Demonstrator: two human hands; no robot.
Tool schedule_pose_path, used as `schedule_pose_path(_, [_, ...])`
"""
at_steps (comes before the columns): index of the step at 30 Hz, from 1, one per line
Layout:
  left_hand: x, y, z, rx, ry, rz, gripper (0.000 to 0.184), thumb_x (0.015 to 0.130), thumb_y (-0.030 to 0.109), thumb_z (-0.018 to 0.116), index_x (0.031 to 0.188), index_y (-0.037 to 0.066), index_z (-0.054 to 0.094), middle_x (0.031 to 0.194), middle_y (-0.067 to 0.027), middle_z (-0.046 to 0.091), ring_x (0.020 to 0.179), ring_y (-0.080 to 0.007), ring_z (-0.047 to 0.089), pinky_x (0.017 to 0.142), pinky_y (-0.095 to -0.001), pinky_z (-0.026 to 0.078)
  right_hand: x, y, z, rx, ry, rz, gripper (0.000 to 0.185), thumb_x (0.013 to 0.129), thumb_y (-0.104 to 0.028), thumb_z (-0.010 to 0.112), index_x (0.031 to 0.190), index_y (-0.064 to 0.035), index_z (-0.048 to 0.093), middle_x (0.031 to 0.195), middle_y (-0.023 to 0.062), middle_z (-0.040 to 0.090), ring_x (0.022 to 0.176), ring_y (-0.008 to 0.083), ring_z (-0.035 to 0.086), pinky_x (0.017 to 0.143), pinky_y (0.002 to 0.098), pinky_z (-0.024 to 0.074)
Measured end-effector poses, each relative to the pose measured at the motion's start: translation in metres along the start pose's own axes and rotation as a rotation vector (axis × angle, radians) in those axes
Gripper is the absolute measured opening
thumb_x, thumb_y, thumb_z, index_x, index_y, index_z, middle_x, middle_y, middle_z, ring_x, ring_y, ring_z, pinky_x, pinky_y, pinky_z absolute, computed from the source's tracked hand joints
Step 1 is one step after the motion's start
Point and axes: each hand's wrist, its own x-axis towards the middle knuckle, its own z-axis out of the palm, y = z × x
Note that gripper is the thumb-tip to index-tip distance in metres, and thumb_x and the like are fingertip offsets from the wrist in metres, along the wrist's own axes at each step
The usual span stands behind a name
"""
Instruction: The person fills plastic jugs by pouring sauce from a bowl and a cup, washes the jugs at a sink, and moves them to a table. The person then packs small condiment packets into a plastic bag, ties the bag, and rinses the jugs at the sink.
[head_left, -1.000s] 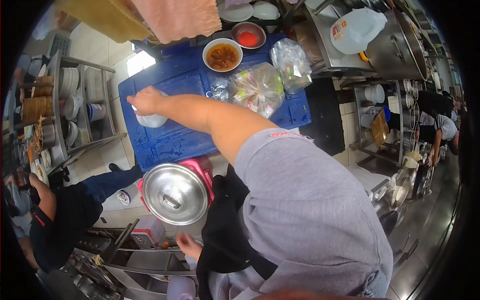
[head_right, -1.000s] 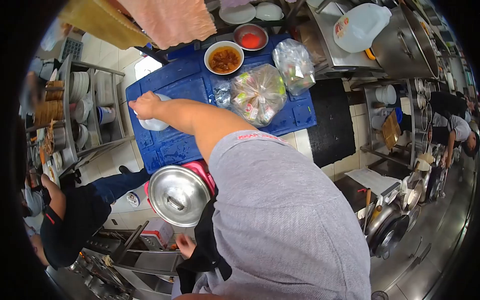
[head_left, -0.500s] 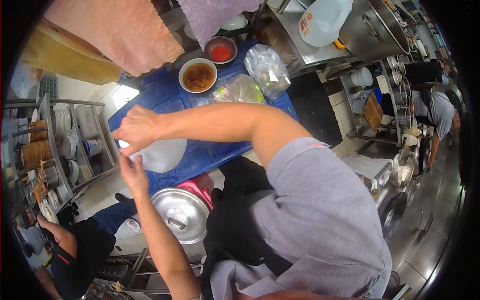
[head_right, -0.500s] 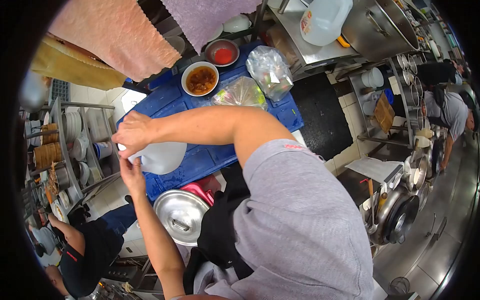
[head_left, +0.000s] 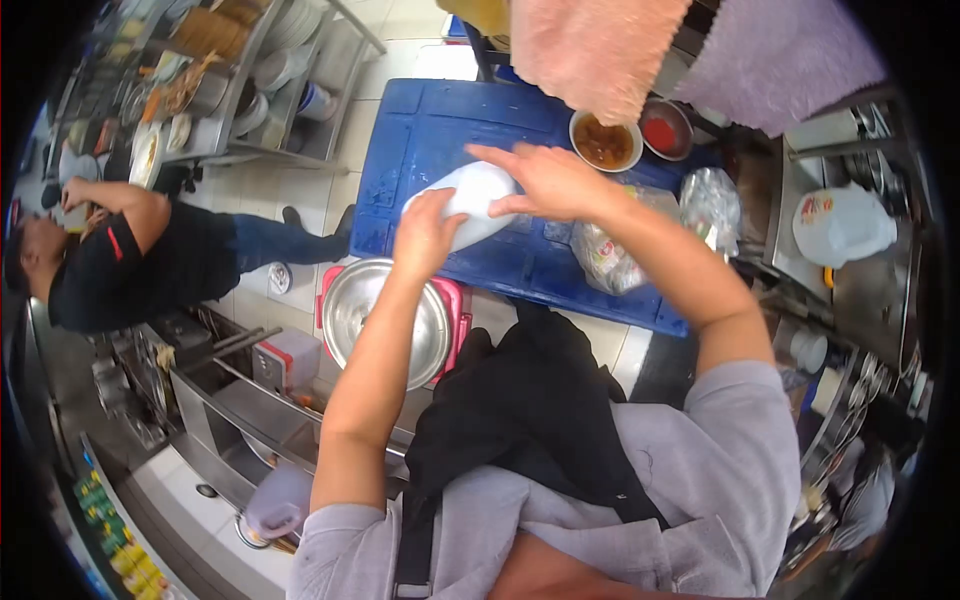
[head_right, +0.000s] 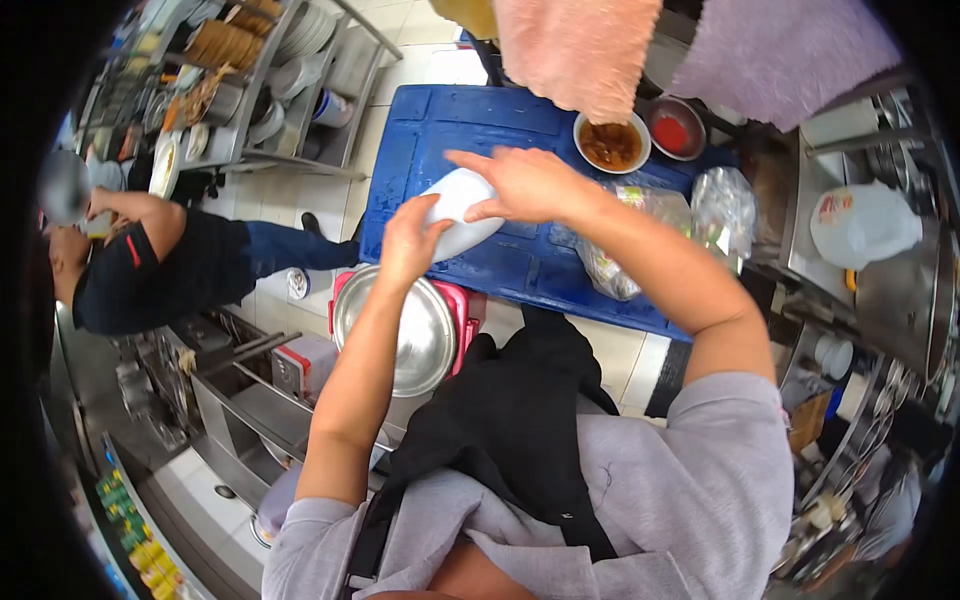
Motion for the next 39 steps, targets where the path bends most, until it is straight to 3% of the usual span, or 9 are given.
schedule_pose_path(3, [-0.007,0.001,0.023,0.012,0.027,-0.077,0.036,0.075,0.01,0.076,0.107,0.001,0.063,0.101,-0.0198,0.064,0.098,-0.0397,0.06,0.086,-0.0437,0.049,0.013,-0.003,0.046,-0.085,0.119,0.155,0.041,0.088,-0.045,0.062,0.108,-0.0092,0.058,0.091,0.022,0.065,0.075,0.0431,0.066,0.061,0.0509,0.053])
schedule_pose_path(6, [-0.015,-0.013,0.037,-0.052,0.01,-0.114,0.037,0.073,0.01,0.076,0.106,0.001,0.062,0.101,-0.0193,0.064,0.098,-0.0395,0.06,0.086,-0.0445,0.048,0.007,0.002,0.064,-0.112,0.166,0.088,0.035,0.088,-0.038,0.063,0.11,-0.0106,0.059,0.095,0.0219,0.064,0.076,0.0416,0.066,0.062,0.048,0.0534])
schedule_pose_path(11, [-0.024,-0.043,0.056,-0.149,-0.042,-0.202,0.033,0.073,0.008,0.075,0.102,0.003,0.06,0.101,-0.0203,0.064,0.098,-0.04,0.06,0.085,-0.0448,0.048,-0.015,0.006,0.059,-0.132,0.233,-0.266,0.038,0.075,0.005,0.064,0.109,-0.0129,0.062,0.121,0.0154,0.052,0.108,0.0348,0.054,0.081,0.0411,0.0528])
schedule_pose_path(16, [-0.016,-0.064,0.076,-0.209,0.023,-0.394,0.034,0.073,0.007,0.076,0.102,0.003,0.059,0.103,-0.0207,0.064,0.101,-0.0402,0.06,0.087,-0.0443,0.048,-0.022,0.024,0.059,0.066,0.336,-0.172,0.037,0.079,0.002,0.064,0.112,-0.0141,0.064,0.121,0.0147,0.052,0.106,0.0346,0.056,0.083,0.0385,0.0511])
schedule_pose_path(22, [-0.014,-0.078,0.112,-0.306,0.063,-0.601,0.04,0.074,0.01,0.078,0.108,0.001,0.058,0.111,-0.0205,0.064,0.107,-0.0374,0.06,0.091,-0.0423,0.048,-0.064,0.04,0.122,0.727,0.384,0.248,0.047,0.08,0.003,0.068,0.124,-0.008,0.055,0.121,0.0105,0.057,0.1,0.0239,0.062,0.082,0.0337,0.0531])
schedule_pose_path(25, [-0.024,-0.077,0.116,-0.3,0.112,-0.535,0.053,0.072,0.011,0.079,0.12,0.003,0.057,0.118,-0.0197,0.061,0.112,-0.0368,0.057,0.097,-0.0412,0.045,-0.076,0.037,0.156,1.333,0.31,0.51,0.053,0.081,0.001,0.069,0.13,-0.0074,0.05,0.119,0.0105,0.059,0.1,0.0219,0.062,0.082,0.0331,0.0528])
schedule_pose_path(28, [-0.049,-0.091,0.103,-0.296,0.215,-0.377,0.064,0.07,0.015,0.081,0.127,0.004,0.055,0.124,-0.0194,0.057,0.117,-0.0371,0.054,0.103,-0.0422,0.042,-0.07,0.027,0.174,1.435,0.27,0.52,0.055,0.082,0.0,0.069,0.132,-0.0089,0.048,0.118,0.0117,0.06,0.1,0.0224,0.063,0.082,0.0336,0.0529])
schedule_pose_path(34, [-0.191,-0.088,-0.06,-0.173,0.43,-0.567,0.061,0.071,0.014,0.078,0.127,0.007,0.054,0.13,-0.0182,0.051,0.124,-0.0369,0.047,0.106,-0.0411,0.039,0.009,-0.033,0.202,1.37,-0.101,0.342,0.051,0.085,0.008,0.062,0.132,-0.0034,0.048,0.118,0.0105,0.059,0.098,0.0223,0.062,0.081,0.0322,0.0532])
schedule_pose_path(39, [-0.381,-0.072,-0.188,-0.021,0.972,-0.972,0.046,0.079,0.013,0.074,0.122,0.009,0.059,0.119,-0.0124,0.06,0.117,-0.0264,0.055,0.097,-0.0393,0.046,0.079,-0.155,0.23,1.261,-0.458,0.093,0.051,0.084,0.01,0.059,0.132,-0.0018,0.048,0.117,0.0107,0.058,0.096,0.0191,0.061,0.079,0.0291,0.0523])
